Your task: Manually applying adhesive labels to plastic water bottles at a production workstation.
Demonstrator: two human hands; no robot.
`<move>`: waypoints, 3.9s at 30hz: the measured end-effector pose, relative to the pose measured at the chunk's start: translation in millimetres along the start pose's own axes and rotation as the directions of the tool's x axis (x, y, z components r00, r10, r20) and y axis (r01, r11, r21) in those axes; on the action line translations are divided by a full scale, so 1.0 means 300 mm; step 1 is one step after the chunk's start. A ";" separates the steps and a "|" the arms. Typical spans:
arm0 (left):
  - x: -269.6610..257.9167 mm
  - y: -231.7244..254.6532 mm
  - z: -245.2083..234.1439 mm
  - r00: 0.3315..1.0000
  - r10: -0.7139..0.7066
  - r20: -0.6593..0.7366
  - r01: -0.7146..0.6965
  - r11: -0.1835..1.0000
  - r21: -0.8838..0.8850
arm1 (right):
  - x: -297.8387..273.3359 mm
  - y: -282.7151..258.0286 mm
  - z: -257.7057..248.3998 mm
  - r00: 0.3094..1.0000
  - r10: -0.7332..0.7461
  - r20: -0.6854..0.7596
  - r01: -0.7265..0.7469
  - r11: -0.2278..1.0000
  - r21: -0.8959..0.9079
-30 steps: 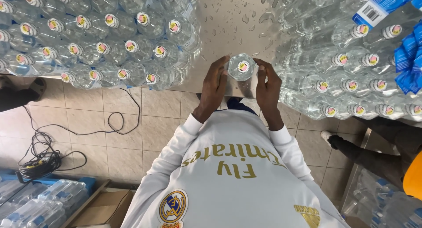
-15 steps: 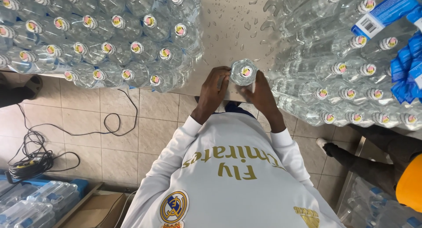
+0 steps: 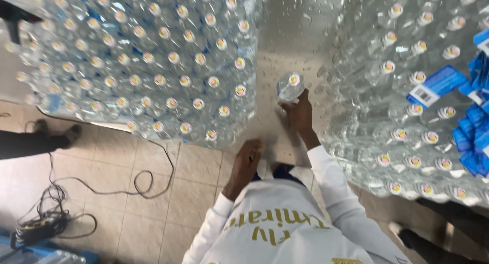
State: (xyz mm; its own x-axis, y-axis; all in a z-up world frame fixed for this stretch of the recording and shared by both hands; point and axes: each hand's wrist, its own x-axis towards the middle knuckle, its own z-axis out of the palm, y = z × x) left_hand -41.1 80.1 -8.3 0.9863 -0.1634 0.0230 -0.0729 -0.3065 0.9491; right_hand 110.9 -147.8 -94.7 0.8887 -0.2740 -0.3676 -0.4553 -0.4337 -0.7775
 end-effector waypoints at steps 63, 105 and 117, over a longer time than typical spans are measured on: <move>0.168 0.162 0.109 0.728 -0.186 0.660 0.310 0.948 -0.075 | 0.089 0.014 -1.174 0.805 -0.485 -0.342 -0.048 0.522 -0.852; 0.294 0.011 0.445 0.972 0.235 0.025 -0.131 0.624 -0.770 | -0.453 0.151 -0.113 0.426 -0.887 -0.176 0.721 0.451 -0.526; 0.302 0.165 0.316 0.917 -0.133 0.376 0.395 0.432 -0.811 | -0.483 -0.146 -0.395 0.676 -0.448 -0.585 0.574 0.818 0.037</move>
State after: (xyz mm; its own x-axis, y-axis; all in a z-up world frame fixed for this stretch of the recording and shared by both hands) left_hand 30.6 -38.8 10.8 0.8586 -0.4616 -0.2230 0.4780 0.5637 0.6736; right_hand -4.3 -190.9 53.0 0.7735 -0.4931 0.3982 0.1394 -0.4806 -0.8658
